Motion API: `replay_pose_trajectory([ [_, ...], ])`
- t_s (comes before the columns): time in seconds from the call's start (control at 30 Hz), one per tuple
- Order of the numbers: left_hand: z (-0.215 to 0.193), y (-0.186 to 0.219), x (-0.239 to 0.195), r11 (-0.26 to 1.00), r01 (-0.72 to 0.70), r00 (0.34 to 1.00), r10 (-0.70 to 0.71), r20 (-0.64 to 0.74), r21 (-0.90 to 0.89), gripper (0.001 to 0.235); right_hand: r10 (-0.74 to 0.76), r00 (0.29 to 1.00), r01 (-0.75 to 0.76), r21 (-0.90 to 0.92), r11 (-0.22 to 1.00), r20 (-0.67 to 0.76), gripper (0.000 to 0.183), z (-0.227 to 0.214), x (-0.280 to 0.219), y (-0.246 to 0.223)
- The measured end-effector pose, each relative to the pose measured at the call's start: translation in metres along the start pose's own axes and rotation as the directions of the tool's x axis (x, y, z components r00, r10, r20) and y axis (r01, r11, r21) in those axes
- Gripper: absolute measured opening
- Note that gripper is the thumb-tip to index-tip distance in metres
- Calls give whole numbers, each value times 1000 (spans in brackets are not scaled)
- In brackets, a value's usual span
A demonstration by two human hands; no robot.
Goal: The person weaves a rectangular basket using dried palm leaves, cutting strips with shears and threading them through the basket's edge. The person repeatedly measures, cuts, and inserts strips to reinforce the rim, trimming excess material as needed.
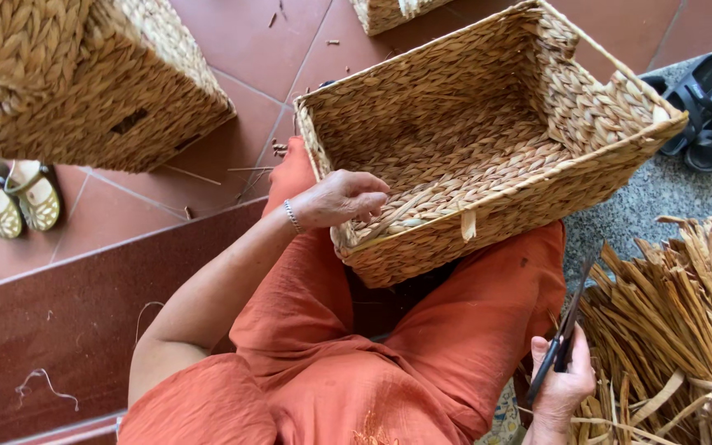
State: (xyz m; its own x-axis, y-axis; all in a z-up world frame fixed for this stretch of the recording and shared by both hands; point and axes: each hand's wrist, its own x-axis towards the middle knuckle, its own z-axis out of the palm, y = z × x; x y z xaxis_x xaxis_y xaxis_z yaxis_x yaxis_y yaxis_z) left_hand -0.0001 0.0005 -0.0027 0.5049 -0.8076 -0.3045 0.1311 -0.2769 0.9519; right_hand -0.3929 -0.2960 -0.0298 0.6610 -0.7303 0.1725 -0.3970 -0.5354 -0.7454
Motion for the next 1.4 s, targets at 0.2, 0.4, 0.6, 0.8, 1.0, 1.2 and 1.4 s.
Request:
replay_pose_trajectory([
  [0.2,9,0,-2,957,-140,990,131,53,252,23,32,993,-53,193,980,114,66,-9,-6,-10],
  [0.4,4,-7,-20,991,-61,998,62,-1,-121,16,-178,860,145,104,984,479,75,-31,29,-96],
  [0.6,11,-21,-29,895,-189,982,172,-78,-405,15,-121,555,443,-169,880,823,86,-21,100,-213],
  [0.8,11,-35,-36,890,-295,951,237,-200,-346,15,154,405,679,-409,610,901,90,21,145,-293],
  [1.0,8,-32,-23,894,-311,947,263,-184,-323,16,383,342,769,-490,410,858,83,54,156,-343],
  [1.2,10,-35,-11,900,-320,944,276,-180,-295,18,422,244,900,-366,237,873,82,87,160,-379],
  [1.4,14,-35,-8,911,-290,949,234,-213,-293,19,537,163,953,-272,131,828,74,100,160,-400],
])
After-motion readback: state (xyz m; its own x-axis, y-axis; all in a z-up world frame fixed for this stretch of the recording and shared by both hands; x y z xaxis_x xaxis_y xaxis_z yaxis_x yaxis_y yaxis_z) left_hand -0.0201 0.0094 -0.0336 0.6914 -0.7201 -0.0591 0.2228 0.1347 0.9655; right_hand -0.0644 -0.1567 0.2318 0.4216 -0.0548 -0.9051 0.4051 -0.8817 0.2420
